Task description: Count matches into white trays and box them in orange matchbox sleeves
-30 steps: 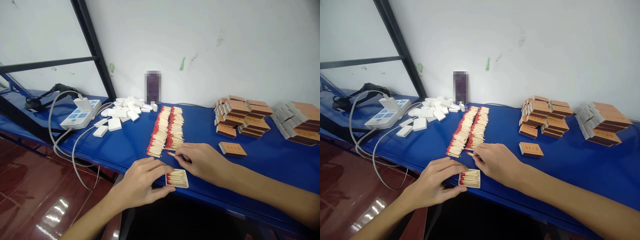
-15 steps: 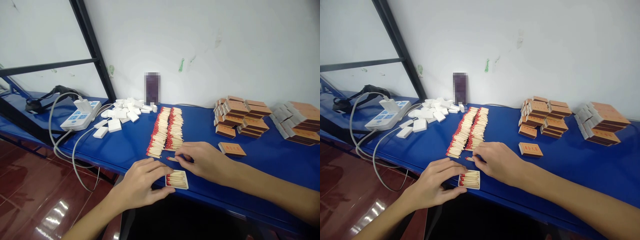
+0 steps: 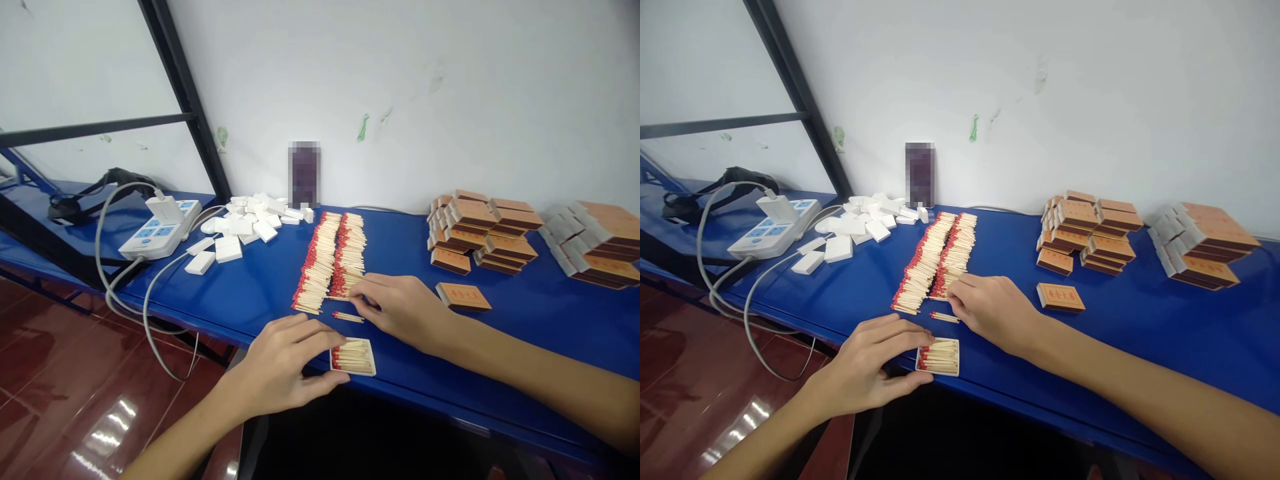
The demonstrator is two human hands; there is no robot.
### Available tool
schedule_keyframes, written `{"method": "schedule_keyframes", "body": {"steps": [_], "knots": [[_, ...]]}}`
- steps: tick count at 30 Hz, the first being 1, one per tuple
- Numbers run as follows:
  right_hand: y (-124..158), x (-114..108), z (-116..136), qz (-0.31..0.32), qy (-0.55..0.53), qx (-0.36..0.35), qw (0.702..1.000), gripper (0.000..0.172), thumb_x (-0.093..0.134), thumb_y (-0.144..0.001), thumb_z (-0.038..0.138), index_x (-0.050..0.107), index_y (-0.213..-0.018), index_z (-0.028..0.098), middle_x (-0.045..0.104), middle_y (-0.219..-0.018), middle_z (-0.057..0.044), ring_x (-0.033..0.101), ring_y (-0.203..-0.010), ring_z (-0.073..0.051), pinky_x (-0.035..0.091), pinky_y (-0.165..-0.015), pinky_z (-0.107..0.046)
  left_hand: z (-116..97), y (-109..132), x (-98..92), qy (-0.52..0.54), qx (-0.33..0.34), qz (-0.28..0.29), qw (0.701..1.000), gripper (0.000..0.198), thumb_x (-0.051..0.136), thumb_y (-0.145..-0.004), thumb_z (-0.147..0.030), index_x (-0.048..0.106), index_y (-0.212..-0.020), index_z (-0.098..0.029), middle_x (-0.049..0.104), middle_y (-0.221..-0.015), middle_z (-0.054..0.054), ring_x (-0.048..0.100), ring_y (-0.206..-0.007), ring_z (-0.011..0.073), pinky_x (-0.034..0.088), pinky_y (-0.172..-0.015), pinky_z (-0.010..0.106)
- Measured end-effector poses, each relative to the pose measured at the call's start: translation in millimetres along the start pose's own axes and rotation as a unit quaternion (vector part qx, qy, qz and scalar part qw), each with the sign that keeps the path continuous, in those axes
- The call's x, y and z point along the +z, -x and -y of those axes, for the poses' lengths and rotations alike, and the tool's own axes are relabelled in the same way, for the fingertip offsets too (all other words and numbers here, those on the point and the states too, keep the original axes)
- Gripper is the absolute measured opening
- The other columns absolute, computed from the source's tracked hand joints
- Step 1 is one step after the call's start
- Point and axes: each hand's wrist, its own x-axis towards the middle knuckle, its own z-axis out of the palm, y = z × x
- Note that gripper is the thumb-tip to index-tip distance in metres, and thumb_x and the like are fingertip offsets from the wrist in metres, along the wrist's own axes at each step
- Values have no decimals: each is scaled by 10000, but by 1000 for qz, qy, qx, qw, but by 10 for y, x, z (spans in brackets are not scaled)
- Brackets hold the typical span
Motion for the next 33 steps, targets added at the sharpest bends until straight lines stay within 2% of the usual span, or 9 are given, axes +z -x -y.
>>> {"method": "schedule_keyframes", "body": {"steps": [4, 7, 13, 18, 20, 25, 33], "knots": [[7, 7, 10, -6, -49, -5, 999, 176, 510, -925, 159, 648, -818, 175, 616, -681, 4, 538, -592, -117, 352, -570, -239, 6, -5, 3, -1, -1, -1, 1000, 252, 676, -918, -356, 615, -1097, -189, 722, -1019, 39, 680, -879, 191, 527, -790, 313], [11, 3, 11, -22, -45, -1, 999, 149, 516, -921, 169, 638, -838, 179, 621, -701, 2, 537, -600, -121, 350, -566, -245, 7, -2, 0, -5, -2, -1, 1000, 250, 669, -922, -365, 617, -1096, -193, 724, -1017, 46, 683, -875, 195, 529, -796, 316], [24, -17, 14, -13, -52, -5, 999, 118, 535, -914, 187, 615, -827, 188, 628, -726, 7, 544, -609, -118, 345, -557, -247, 0, 9, 5, -10, 1, -2, 1000, 250, 661, -925, -368, 621, -1093, -188, 721, -1010, 41, 683, -873, 188, 528, -787, 311], [50, -27, 13, -27, -44, 11, 999, 96, 569, -894, 221, 618, -960, 170, 643, -785, -4, 561, -634, -130, 356, -563, -255, 9, 8, 9, -7, 0, -1, 1000, 248, 662, -926, -366, 621, -1092, -187, 720, -1010, 34, 675, -875, 181, 523, -787, 308], [52, -25, 14, -17, -49, 5, 999, 63, 563, -889, 208, 619, -894, 179, 638, -773, 1, 567, -643, -132, 355, -565, -255, 15, 7, 9, -7, 3, -5, 1000, 249, 670, -922, -362, 618, -1092, -187, 721, -1011, 31, 675, -865, 181, 521, -780, 308], [44, -37, 36, 8, -74, -3, 997, 122, 555, -876, 182, 603, -763, 189, 620, -728, 9, 549, -619, -119, 338, -549, -250, 21, 6, 12, -7, 6, -5, 1000, 248, 668, -923, -365, 620, -1087, -185, 719, -1012, 34, 678, -869, 184, 521, -784, 306], [46, -99, 63, 18, -91, 1, 996, 129, 543, -882, 172, 621, -780, 185, 623, -720, 9, 532, -608, -110, 334, -554, -247, 14, 0, 14, -8, 4, -5, 1000, 249, 670, -920, -364, 624, -1085, -183, 717, -1011, 27, 679, -871, 181, 524, -792, 309]]}}
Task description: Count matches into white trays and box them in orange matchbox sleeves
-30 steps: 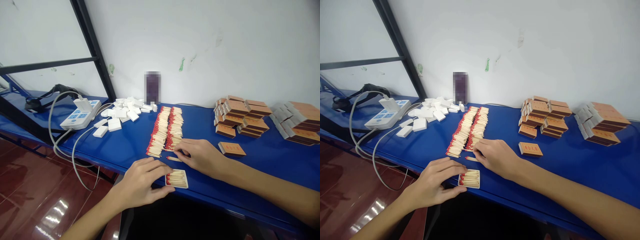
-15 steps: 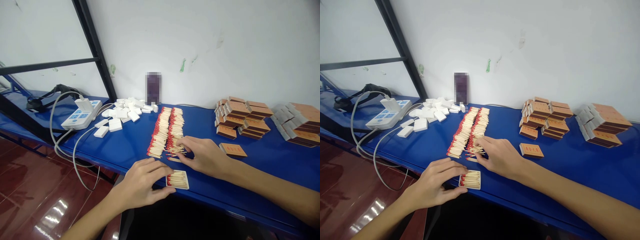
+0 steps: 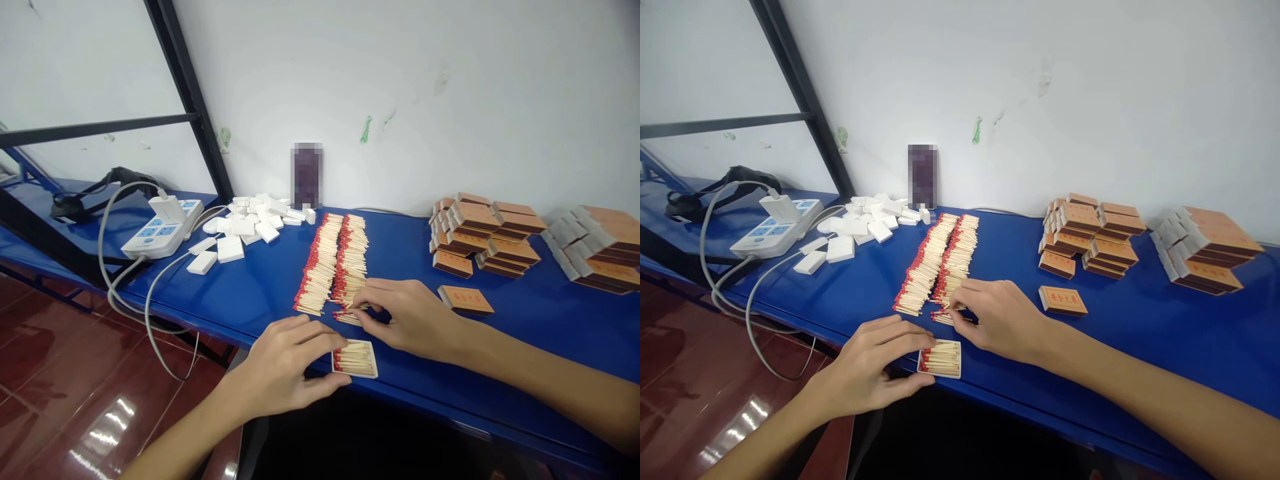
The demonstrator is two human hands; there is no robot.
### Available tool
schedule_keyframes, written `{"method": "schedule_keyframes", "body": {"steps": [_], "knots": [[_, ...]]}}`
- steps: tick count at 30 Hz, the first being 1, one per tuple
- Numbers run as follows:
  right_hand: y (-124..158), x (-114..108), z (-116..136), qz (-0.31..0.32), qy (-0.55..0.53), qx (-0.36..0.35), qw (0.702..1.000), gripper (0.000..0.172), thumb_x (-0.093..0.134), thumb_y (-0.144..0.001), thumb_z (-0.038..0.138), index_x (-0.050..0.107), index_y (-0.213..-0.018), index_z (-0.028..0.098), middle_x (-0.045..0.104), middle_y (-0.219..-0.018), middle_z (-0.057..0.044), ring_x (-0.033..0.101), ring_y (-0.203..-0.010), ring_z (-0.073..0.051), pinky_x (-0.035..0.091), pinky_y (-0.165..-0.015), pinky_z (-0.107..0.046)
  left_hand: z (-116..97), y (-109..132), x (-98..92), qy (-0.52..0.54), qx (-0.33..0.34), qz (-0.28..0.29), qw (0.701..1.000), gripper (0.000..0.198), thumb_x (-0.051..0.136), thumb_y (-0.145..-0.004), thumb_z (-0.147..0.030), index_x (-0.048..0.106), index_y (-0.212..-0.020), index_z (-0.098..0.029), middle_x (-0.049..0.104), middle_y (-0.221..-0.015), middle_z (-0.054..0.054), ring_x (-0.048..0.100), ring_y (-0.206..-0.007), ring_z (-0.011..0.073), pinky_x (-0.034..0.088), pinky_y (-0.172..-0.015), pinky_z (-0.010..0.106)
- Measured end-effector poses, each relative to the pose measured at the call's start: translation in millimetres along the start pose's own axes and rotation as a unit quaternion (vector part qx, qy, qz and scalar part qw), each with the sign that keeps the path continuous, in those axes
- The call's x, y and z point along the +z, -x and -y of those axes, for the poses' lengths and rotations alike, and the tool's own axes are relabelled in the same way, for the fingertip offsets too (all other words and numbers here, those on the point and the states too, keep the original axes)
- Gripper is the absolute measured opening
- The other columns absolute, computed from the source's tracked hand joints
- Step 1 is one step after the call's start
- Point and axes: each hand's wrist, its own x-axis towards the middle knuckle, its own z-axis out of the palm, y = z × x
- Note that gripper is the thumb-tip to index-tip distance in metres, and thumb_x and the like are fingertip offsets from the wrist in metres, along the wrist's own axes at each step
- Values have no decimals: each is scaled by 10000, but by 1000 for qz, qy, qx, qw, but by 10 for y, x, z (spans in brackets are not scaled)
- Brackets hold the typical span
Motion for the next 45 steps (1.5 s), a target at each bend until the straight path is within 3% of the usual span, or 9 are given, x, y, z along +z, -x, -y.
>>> {"method": "schedule_keyframes", "body": {"steps": [7, 20, 27, 32, 37, 45], "knots": [[14, 16, 2, -8, 16, -4, 1000, 118, 528, -876, 180, 624, -806, 182, 612, -702, 7, 524, -602, -118, 325, -553, -256, 6, 4, 6, 3, -1, -1, 1000, 257, 689, -910, -354, 619, -1091, -186, 715, -1024, 19, 672, -869, 181, 515, -778, 312], [-19, 14, -39, 39, 12, 10, 999, 125, 516, -895, 170, 594, -801, 196, 604, -720, 11, 525, -620, -124, 317, -571, -258, -5, 11, 7, 8, 0, -1, 1000, 249, 693, -907, -351, 624, -1084, -190, 719, -1020, 19, 670, -857, 180, 511, -772, 309], [-23, 13, -22, 7, 8, 18, 1000, 110, 514, -910, 180, 588, -830, 195, 617, -755, 5, 526, -644, -127, 335, -587, -262, -5, -1, -13, 8, 0, -1, 1000, 249, 695, -906, -343, 619, -1084, -188, 718, -1014, 23, 667, -859, 180, 516, -768, 306], [11, -37, 75, 42, -56, -31, 997, 138, 503, -907, 151, 576, -795, 186, 607, -735, 6, 521, -631, -115, 348, -567, -247, -9, -7, -13, 8, 3, -1, 1000, 237, 671, -921, -358, 615, -1080, -191, 717, -1012, 28, 674, -867, 174, 520, -780, 300], [-13, -46, 141, 70, -107, -16, 992, 198, 523, -914, 141, 591, -735, 190, 550, -619, 32, 495, -577, -107, 367, -560, -228, -6, 4, -47, 34, 4, 1, 999, 254, 691, -895, -363, 588, -1046, -187, 717, -959, 34, 672, -822, 176, 526, -771, 307], [5, 9, 146, 63, -62, 0, 996, 263, 528, -914, 147, 525, -654, 184, 558, -609, 22, 505, -581, -111, 362, -576, -240, -6, 22, -51, 36, 3, 12, 999, 239, 694, -876, -333, 569, -1023, -193, 708, -943, 29, 659, -786, 176, 514, -767, 321]]}}
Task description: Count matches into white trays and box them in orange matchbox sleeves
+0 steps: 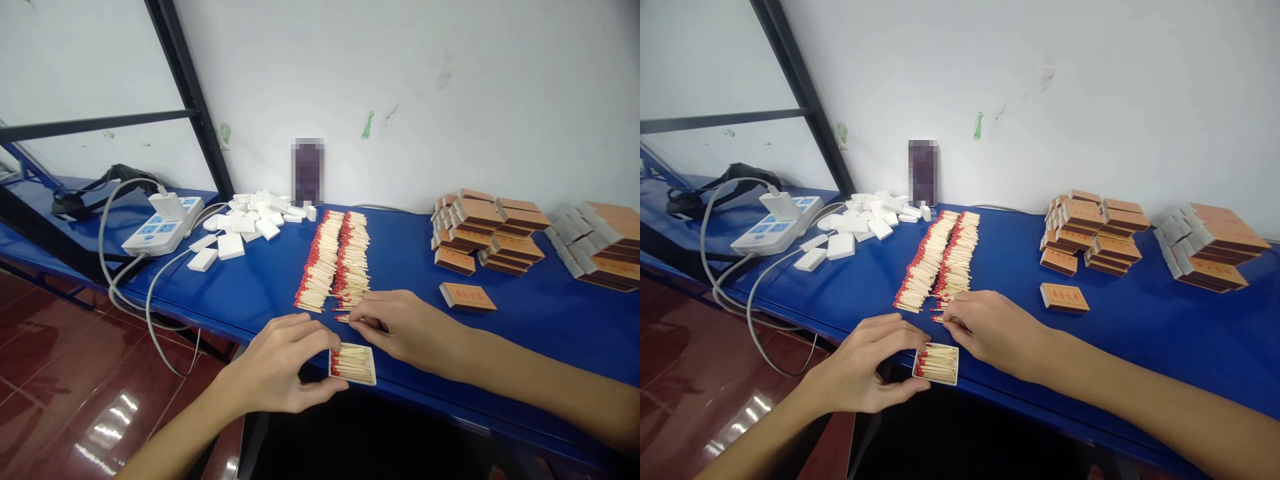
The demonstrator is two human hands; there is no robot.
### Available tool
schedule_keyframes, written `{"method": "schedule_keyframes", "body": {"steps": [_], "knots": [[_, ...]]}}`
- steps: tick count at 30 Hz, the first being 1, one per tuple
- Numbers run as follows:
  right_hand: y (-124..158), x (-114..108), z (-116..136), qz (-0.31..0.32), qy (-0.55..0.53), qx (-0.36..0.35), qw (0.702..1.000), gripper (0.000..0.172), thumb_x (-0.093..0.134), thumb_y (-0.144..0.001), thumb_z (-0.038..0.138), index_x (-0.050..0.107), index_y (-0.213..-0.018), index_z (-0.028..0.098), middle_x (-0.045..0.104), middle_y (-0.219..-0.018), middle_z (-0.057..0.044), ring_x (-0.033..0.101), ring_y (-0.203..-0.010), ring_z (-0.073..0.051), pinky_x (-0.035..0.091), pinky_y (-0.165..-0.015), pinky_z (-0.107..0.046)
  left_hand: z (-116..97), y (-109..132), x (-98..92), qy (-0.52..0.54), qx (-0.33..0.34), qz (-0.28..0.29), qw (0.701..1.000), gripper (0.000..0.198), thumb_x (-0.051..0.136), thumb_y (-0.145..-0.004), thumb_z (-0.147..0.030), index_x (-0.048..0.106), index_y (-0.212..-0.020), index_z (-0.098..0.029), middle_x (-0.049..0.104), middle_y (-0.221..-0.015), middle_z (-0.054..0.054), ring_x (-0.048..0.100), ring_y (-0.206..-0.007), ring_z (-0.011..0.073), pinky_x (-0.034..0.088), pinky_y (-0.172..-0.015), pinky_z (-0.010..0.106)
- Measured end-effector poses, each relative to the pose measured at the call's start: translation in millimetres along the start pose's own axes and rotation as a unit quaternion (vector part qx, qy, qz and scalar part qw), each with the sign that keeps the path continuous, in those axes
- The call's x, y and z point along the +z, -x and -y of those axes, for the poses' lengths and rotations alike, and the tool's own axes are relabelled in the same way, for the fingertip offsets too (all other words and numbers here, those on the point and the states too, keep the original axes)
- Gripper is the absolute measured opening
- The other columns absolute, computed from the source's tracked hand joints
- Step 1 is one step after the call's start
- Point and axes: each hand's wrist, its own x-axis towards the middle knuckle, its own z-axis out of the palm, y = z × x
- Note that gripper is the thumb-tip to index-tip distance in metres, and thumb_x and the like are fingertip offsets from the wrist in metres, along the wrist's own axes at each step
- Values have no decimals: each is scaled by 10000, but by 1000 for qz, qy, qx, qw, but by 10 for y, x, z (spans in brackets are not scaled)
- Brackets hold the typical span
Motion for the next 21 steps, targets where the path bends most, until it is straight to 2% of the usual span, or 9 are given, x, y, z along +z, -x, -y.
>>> {"method": "schedule_keyframes", "body": {"steps": [8, 13, 21], "knots": [[-7, -68, 30, 43, 8, 51, 998, 225, 541, -840, 127, 562, -624, 186, 520, -549, 34, 446, -517, -102, 307, -519, -252, 14, -5, 4, -2, 4, -1, 1000, 232, 687, -884, -335, 569, -1024, -191, 713, -956, 38, 665, -806, 185, 512, -756, 326], [-12, -103, 8, 13, -4, 67, 998, 186, 551, -822, 129, 577, -647, 187, 531, -570, 38, 445, -515, -96, 318, -522, -242, 11, -1, 5, -7, 6, -5, 1000, 239, 693, -876, -341, 575, -1020, -191, 710, -943, 29, 663, -798, 173, 514, -753, 314], [-41, -87, -23, 32, 12, 59, 998, 254, 539, -822, 108, 477, -589, 188, 482, -551, 45, 390, -515, -95, 282, -516, -250, 0, -13, 0, -15, 9, -8, 1000, 227, 685, -879, -344, 582, -1013, -194, 713, -931, 34, 672, -798, 175, 526, -742, 308]]}}
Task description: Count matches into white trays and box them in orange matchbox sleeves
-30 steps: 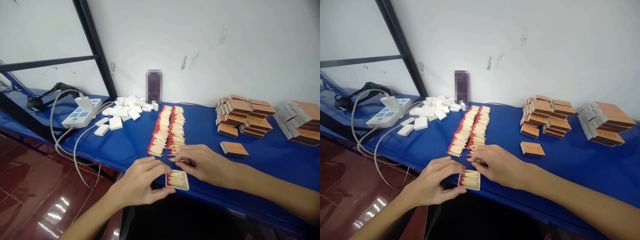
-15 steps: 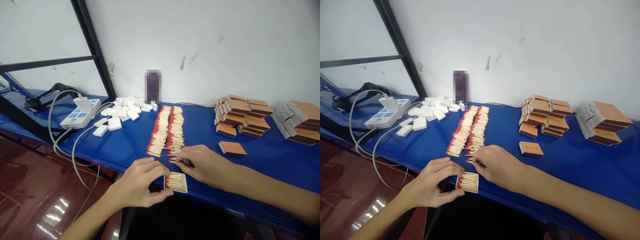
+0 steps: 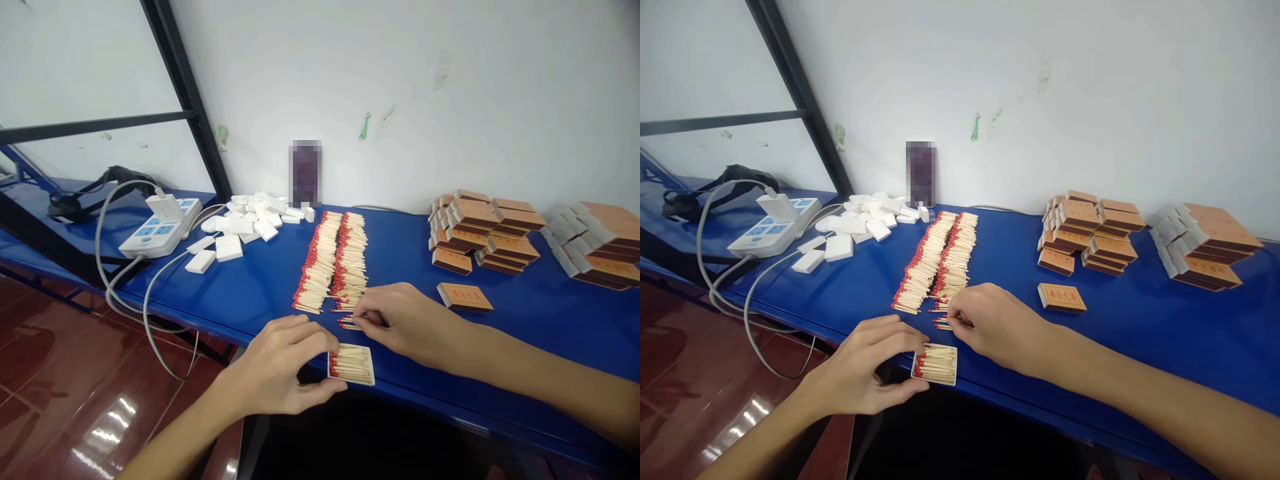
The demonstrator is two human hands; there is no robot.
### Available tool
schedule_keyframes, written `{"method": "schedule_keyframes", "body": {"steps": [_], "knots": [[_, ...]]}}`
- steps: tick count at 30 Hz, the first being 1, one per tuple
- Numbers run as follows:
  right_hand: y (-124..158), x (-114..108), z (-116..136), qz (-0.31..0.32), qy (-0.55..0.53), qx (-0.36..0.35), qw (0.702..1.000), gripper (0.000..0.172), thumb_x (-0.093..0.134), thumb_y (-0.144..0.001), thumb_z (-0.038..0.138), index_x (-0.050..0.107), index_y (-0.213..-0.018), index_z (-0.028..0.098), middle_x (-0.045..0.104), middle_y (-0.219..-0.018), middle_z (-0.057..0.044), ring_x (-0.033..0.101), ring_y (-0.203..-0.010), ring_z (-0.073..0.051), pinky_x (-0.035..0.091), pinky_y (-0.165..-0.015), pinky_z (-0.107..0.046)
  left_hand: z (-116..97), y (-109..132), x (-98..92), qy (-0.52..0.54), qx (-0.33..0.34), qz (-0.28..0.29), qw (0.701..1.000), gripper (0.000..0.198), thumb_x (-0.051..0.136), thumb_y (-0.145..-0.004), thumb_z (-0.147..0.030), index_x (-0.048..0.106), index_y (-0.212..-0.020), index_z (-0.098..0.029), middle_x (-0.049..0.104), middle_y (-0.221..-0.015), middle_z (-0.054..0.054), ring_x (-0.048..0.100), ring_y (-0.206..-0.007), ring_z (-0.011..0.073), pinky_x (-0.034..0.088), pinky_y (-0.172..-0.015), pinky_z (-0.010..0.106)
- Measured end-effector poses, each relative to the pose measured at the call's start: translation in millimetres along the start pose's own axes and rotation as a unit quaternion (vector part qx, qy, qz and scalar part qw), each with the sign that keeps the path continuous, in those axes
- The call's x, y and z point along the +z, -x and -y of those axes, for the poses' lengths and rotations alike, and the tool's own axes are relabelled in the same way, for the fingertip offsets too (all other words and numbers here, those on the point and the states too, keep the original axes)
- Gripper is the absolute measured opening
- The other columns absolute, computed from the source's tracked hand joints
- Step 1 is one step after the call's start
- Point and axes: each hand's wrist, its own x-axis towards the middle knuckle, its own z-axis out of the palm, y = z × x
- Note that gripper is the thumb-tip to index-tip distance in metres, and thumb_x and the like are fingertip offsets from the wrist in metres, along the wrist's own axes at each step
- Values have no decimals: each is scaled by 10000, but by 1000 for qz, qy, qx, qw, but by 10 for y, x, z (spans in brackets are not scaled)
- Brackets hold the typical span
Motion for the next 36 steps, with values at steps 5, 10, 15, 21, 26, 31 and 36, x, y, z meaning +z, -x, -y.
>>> {"method": "schedule_keyframes", "body": {"steps": [5, 10, 15, 21, 26, 31, 36], "knots": [[6, -47, -2, 15, -12, 2, 1000, 222, 565, -805, 109, 526, -601, 188, 509, -544, 50, 420, -513, -90, 295, -514, -234, 5, -2, 3, 2, 5, -8, 1000, 246, 700, -876, -351, 582, -1019, -190, 716, -943, 36, 674, -793, 177, 524, -740, 314], [5, -83, -29, 0, -1, 6, 1000, 203, 564, -820, 123, 582, -631, 196, 545, -561, 42, 458, -520, -97, 299, -507, -236, -1, 5, -1, 2, -2, 0, 1000, 245, 709, -871, -344, 585, -1016, -190, 714, -948, 30, 675, -801, 177, 524, -761, 318], [-12, -60, -73, 2, 22, 7, 1000, 190, 567, -798, 94, 588, -638, 195, 535, -569, 41, 453, -529, -100, 287, -519, -246, -2, 0, -5, -1, -1, -1, 1000, 232, 697, -879, -348, 592, -1015, -192, 716, -949, 34, 676, -807, 174, 531, -760, 312], [-67, 8, -35, -1, 37, -2, 999, 192, 573, -844, 118, 556, -668, 193, 551, -604, 34, 461, -563, -108, 275, -546, -253, 11, -2, 3, 6, 0, 0, 1000, 237, 701, -881, -345, 591, -1019, -187, 710, -944, 33, 672, -807, 179, 526, -755, 316], [-89, 74, -20, -36, 62, -15, 997, 268, 539, -916, 175, 501, -651, 192, 574, -631, 19, 489, -605, -126, 274, -569, -264, 18, 3, 7, 10, -3, 4, 1000, 238, 708, -879, -345, 586, -1009, -188, 708, -937, 35, 663, -795, 181, 516, -740, 316], [-65, 86, -39, -29, 65, -15, 997, 283, 522, -946, 220, 529, -664, 190, 604, -652, 6, 512, -610, -130, 283, -567, -273, 14, 9, 9, 15, -5, 7, 1000, 237, 709, -881, -349, 585, -1006, -191, 709, -944, 32, 658, -798, 180, 512, -744, 318], [-46, 62, -32, -22, 77, -7, 997, 218, 541, -908, 172, 556, -692, 196, 619, -661, 15, 521, -628, -131, 269, -563, -273, 12, 2, 3, 14, -4, 4, 1000, 233, 709, -879, -338, 590, -1010, -186, 707, -944, 31, 660, -802, 179, 512, -747, 316]]}}
